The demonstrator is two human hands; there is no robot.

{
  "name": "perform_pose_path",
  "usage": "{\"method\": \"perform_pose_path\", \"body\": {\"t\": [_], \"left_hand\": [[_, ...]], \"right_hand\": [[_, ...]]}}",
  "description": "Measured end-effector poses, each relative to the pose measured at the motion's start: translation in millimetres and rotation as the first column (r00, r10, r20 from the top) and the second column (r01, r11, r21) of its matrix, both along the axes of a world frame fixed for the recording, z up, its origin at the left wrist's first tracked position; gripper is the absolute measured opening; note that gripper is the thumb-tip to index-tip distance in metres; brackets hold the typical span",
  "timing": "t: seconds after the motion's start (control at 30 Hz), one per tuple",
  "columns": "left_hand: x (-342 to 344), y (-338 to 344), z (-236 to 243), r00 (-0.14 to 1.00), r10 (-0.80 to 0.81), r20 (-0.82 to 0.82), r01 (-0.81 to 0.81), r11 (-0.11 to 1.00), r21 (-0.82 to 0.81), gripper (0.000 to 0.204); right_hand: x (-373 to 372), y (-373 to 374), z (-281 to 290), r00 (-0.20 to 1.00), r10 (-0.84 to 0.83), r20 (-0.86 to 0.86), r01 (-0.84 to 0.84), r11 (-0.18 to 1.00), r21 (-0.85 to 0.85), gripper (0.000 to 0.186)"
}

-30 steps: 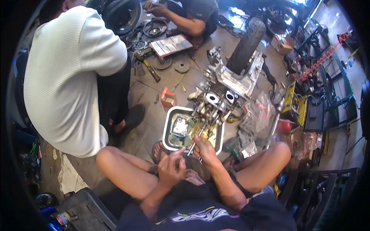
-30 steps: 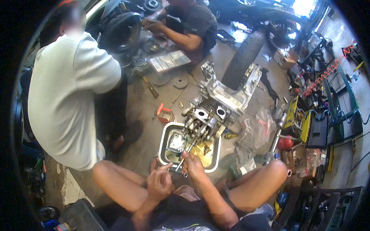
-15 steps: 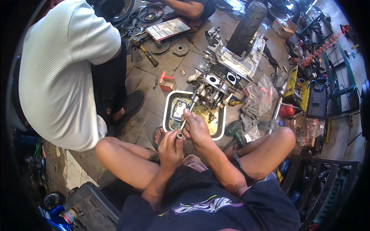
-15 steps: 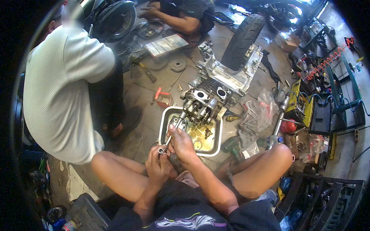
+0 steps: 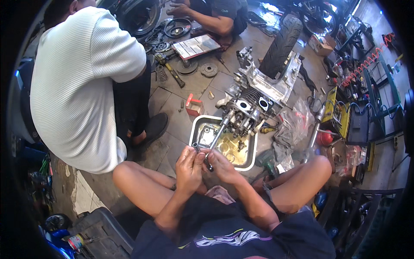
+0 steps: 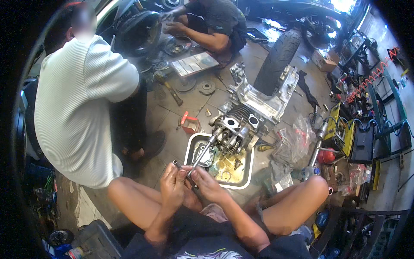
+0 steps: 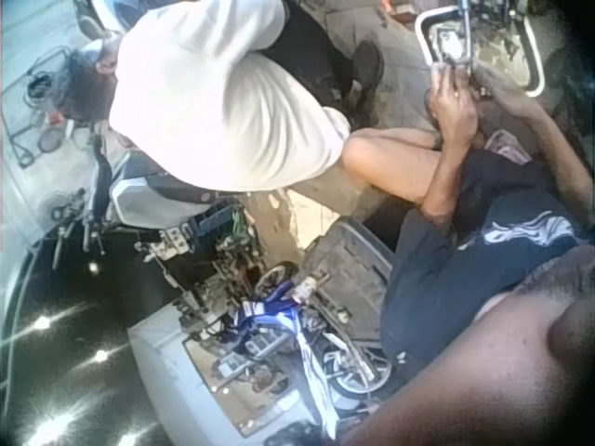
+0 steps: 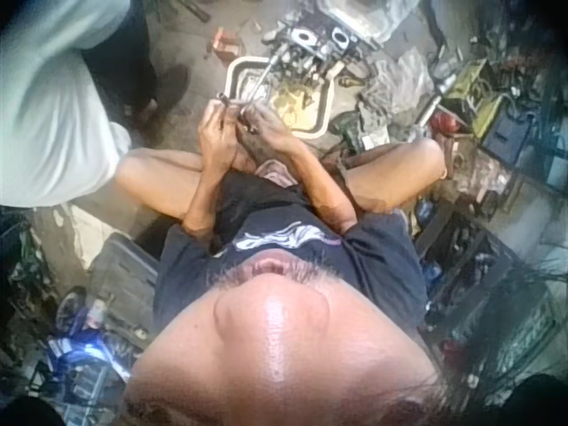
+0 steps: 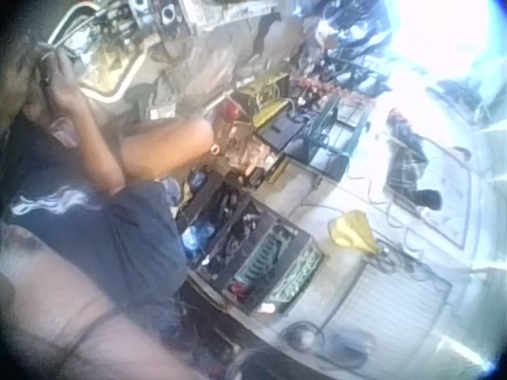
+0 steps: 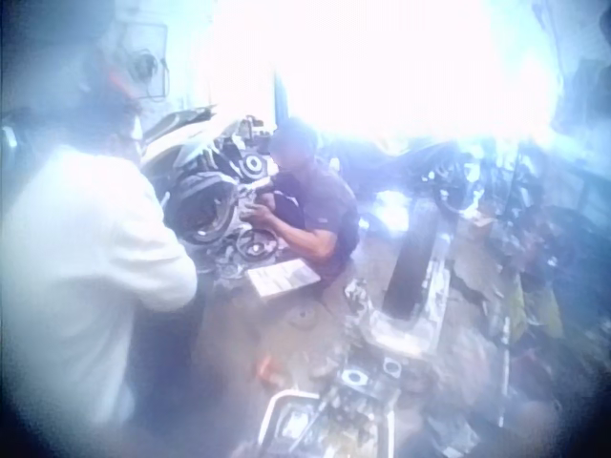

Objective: The person uses a T-handle socket wrench to loosen and remove bolts from a motorcycle engine cylinder head, then uses their hands to manipulate small components within the engine assembly.

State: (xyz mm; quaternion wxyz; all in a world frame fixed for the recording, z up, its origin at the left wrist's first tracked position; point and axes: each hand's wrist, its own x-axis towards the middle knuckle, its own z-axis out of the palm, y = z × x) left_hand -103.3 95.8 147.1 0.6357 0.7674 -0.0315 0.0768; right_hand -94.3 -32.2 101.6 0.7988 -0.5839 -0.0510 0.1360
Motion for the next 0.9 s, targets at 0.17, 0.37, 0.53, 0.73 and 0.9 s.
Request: {"method": "perform_pose_path", "body": {"t": [0.17, 0.37, 0.53, 0.73, 0.9], "left_hand": [[9.6, 18.6, 17.0, 0.987, 0.018, -0.159, -0.002, 0.995, 0.102, 0.022], [35.6, 25.2, 39.0, 0.97, 0.091, 0.227, -0.169, 0.921, 0.352, 0.035], [79.5, 17.2, 51.6, 0.874, -0.476, 0.095, 0.067, 0.313, 0.948, 0.033], [106.9, 18.3, 71.6, 0.606, -0.69, -0.395, 0.423, -0.14, 0.895, 0.076], [113.4, 2.7, 88.1, 0.524, -0.566, -0.636, 0.641, -0.23, 0.732, 0.066]], "right_hand": [[7.3, -4.8, -3.0, 0.978, 0.19, -0.085, -0.207, 0.937, -0.283, 0.035], [2.0, 9.2, -11.6, 0.996, 0.065, -0.065, -0.082, 0.949, -0.306, 0.045], [5.0, 20.0, 12.5, 0.932, 0.207, -0.298, -0.185, 0.978, 0.101, 0.023], [13.5, 13.6, -19.9, 0.926, 0.321, -0.198, -0.343, 0.935, -0.091, 0.027], [17.7, 5.5, 7.9, 0.904, 0.333, -0.27, -0.382, 0.911, -0.155, 0.034]]}}
